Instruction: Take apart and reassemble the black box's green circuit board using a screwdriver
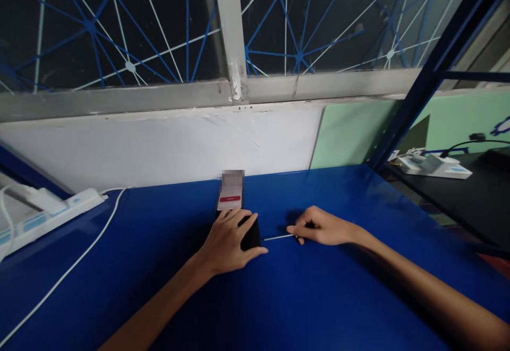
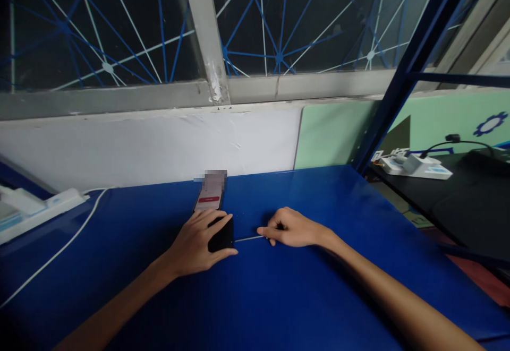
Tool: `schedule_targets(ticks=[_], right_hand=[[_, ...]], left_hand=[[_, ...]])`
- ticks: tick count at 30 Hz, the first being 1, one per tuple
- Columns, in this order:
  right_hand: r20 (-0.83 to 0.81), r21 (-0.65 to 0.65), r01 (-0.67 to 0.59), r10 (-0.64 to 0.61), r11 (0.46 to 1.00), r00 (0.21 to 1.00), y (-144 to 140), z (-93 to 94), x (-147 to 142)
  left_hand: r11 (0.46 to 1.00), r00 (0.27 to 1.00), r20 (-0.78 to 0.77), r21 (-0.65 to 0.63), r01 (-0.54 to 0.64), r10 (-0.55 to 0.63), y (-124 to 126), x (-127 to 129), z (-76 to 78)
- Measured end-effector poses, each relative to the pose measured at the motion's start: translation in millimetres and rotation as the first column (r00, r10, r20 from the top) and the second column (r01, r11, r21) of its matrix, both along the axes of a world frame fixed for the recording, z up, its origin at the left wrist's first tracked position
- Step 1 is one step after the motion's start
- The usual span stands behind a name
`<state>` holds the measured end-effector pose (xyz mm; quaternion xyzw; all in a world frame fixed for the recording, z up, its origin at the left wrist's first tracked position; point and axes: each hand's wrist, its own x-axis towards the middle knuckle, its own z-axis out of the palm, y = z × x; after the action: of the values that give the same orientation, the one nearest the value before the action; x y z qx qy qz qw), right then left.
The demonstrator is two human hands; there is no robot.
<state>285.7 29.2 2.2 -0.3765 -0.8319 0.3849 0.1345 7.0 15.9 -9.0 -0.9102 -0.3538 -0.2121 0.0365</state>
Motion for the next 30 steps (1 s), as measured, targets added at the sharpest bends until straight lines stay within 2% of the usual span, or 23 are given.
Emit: schedule_targets(ticks=[7,14,22,30], right_hand=[[0.078,0.135,0.003,-0.013,0.991,0.997,-1.9,-1.4,-4.9],[0.12,0.252,0.011,-0.042,0.968,0.992,-2.8,1.0,-4.1],[0.152,0.253,0.041,-0.081,0.967,0.985,-3.1,-0.5,-3.9],[0.129,0.212,0.024,-0.053,0.977,0.99,-7.5,3.0,-8.9]], left_hand=[[1.0,1.0,-0.016,0.029,0.007,-0.006,-0.6,0.1,0.0],[1.0,1.0,-0.005,-0.002,-0.003,0.003,1.3,-1.9,-2.6],[1.0,1.0,-0.02,0.017,-0.011,0.012,1.8,-1.0,-1.1],[1.0,0.999,-0.041,0.016,-0.019,0.02,2.6,-2.7,-3.1]])
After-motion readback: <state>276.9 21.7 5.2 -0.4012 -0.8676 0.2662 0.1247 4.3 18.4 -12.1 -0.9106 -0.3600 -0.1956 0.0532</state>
